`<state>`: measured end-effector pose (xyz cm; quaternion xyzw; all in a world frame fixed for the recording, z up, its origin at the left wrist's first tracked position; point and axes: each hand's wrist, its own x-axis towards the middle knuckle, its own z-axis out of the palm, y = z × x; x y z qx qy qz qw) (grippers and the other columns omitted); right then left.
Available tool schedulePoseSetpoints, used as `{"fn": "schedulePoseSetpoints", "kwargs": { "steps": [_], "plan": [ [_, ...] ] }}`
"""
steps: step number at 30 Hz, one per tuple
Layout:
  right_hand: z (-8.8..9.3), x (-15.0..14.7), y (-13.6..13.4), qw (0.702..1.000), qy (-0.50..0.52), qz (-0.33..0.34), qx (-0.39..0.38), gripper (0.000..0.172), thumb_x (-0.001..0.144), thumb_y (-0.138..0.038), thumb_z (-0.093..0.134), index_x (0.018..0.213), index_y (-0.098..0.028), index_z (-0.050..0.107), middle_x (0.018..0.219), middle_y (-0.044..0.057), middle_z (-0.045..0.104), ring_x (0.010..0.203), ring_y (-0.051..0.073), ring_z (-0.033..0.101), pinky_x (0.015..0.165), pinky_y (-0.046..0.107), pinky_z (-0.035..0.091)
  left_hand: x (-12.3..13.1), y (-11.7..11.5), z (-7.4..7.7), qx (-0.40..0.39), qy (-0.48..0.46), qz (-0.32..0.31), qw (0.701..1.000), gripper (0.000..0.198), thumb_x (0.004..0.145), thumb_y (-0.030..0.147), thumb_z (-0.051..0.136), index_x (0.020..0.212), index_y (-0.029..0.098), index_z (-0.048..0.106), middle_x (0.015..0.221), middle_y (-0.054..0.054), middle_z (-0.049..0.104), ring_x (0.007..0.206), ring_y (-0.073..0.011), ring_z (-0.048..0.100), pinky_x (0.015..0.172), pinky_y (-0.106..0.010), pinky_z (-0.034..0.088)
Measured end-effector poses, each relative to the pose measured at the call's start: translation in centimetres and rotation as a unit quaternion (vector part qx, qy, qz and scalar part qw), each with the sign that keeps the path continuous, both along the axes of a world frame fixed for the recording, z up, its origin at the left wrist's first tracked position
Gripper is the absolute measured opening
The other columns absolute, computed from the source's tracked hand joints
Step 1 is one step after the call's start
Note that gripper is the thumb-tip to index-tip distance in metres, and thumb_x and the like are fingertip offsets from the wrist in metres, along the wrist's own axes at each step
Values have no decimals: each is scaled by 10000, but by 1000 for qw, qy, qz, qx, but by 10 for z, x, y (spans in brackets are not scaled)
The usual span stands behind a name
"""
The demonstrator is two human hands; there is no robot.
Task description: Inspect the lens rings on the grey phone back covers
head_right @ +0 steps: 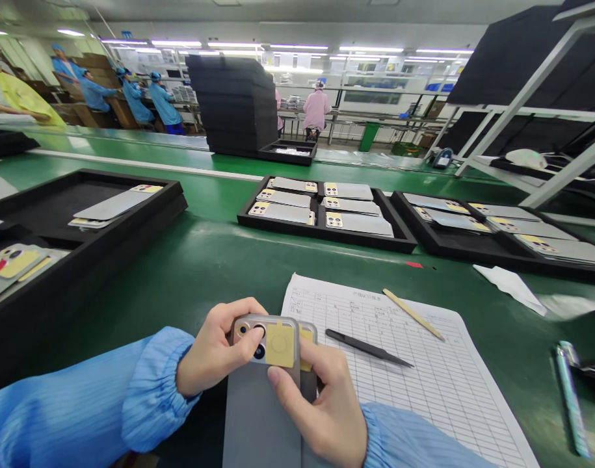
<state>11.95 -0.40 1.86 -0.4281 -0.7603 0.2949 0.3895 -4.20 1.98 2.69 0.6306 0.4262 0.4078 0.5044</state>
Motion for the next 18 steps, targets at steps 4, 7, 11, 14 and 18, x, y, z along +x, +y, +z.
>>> {"fn": "schedulePoseSetpoints", "kwargs": {
  "steps": [4, 7, 11, 14, 18],
  "plan": [
    [-1, 1, 0, 1000, 1, 4, 15, 151, 756, -188, 538, 851, -180, 656, 677, 6, 669, 541, 139, 566, 461, 203, 412, 0, 0, -1, -2, -7, -5, 1000, 85, 705, 213, 482, 671, 137, 497, 514, 55, 399, 440, -44, 297, 408, -163, 263],
    [-2, 2, 0, 1000, 8, 6, 15, 146, 760, -187, 531, 848, -179, 647, 668, 4, 664, 538, 138, 558, 463, 206, 402, 0, 0, -2, 2, -7, -6, 1000, 78, 703, 206, 485, 672, 136, 499, 510, 58, 396, 436, -42, 293, 405, -160, 259],
    [-1, 1, 0, 1000, 12, 16, 7, 147, 760, -169, 531, 856, -187, 641, 655, -8, 653, 532, 128, 545, 482, 204, 403, 0, 1, -2, 6, -11, -6, 1000, 75, 706, 201, 486, 673, 136, 501, 508, 62, 392, 433, -38, 286, 402, -155, 257],
    [0, 1, 0, 1000, 19, 21, 6, 160, 762, -159, 529, 872, -195, 640, 662, -12, 650, 540, 125, 544, 495, 203, 406, -1, 1, -2, 4, -13, -4, 1000, 71, 703, 198, 490, 670, 135, 501, 507, 62, 396, 434, -37, 292, 401, -153, 259],
    [-1, 2, -1, 1000, 13, 21, -3, 171, 764, -168, 532, 893, -197, 641, 661, -10, 641, 560, 133, 551, 498, 211, 398, 0, 0, -1, 5, -19, -3, 1000, 68, 694, 199, 499, 670, 135, 503, 506, 63, 398, 432, -35, 294, 400, -150, 261]
  ]
}}
